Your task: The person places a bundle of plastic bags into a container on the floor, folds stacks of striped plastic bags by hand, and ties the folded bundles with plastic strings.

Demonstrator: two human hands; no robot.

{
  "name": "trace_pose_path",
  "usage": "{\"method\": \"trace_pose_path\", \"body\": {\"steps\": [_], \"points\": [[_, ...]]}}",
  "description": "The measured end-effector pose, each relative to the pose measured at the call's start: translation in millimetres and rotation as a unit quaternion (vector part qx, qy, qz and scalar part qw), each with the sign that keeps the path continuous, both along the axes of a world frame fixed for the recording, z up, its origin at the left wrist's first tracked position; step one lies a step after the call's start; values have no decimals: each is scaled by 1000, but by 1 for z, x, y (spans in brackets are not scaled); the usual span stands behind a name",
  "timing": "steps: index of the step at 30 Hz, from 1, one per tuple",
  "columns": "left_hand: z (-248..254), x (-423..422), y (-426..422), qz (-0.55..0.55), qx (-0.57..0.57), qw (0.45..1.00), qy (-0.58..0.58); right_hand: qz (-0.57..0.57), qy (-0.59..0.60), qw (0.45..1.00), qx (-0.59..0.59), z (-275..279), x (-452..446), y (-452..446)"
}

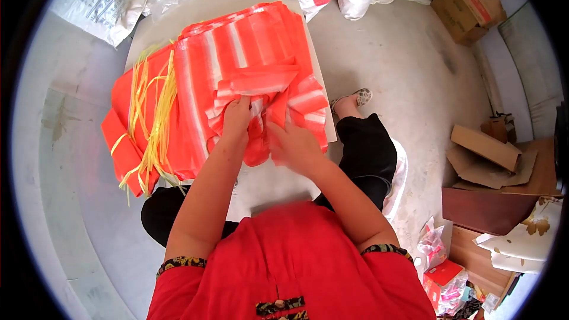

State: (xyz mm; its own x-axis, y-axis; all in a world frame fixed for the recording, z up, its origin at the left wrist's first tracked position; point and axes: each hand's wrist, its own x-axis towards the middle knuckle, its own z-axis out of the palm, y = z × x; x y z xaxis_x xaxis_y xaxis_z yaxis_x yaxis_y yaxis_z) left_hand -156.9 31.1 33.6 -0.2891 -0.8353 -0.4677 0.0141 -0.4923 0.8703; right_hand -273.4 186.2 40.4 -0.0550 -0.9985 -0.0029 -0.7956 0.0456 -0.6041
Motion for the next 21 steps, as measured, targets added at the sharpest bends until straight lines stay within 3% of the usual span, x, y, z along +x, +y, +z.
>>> {"method": "trace_pose_path", "body": {"steps": [2, 5, 8, 12, 15, 21], "points": [[2, 2, 1, -17, 6, 1000, 5, 31, -3, 999, -11, -1, 0, 6], [13, -1, 5, -8, 10, 1000, 12, 35, -138, 990, -16, 1, -5, 5], [3, 1, 1, -13, 16, 999, 32, 57, -18, 977, -205, -6, -19, -14], [28, 5, 13, -40, 29, 995, 83, 52, -89, 966, -236, 27, -10, -37], [-17, 32, -7, -139, -7, 977, 160, 7, -115, 963, -242, 38, 1, -56], [5, 26, 5, -89, -16, 988, 122, -37, -113, 963, -244, 30, 21, -97]]}}
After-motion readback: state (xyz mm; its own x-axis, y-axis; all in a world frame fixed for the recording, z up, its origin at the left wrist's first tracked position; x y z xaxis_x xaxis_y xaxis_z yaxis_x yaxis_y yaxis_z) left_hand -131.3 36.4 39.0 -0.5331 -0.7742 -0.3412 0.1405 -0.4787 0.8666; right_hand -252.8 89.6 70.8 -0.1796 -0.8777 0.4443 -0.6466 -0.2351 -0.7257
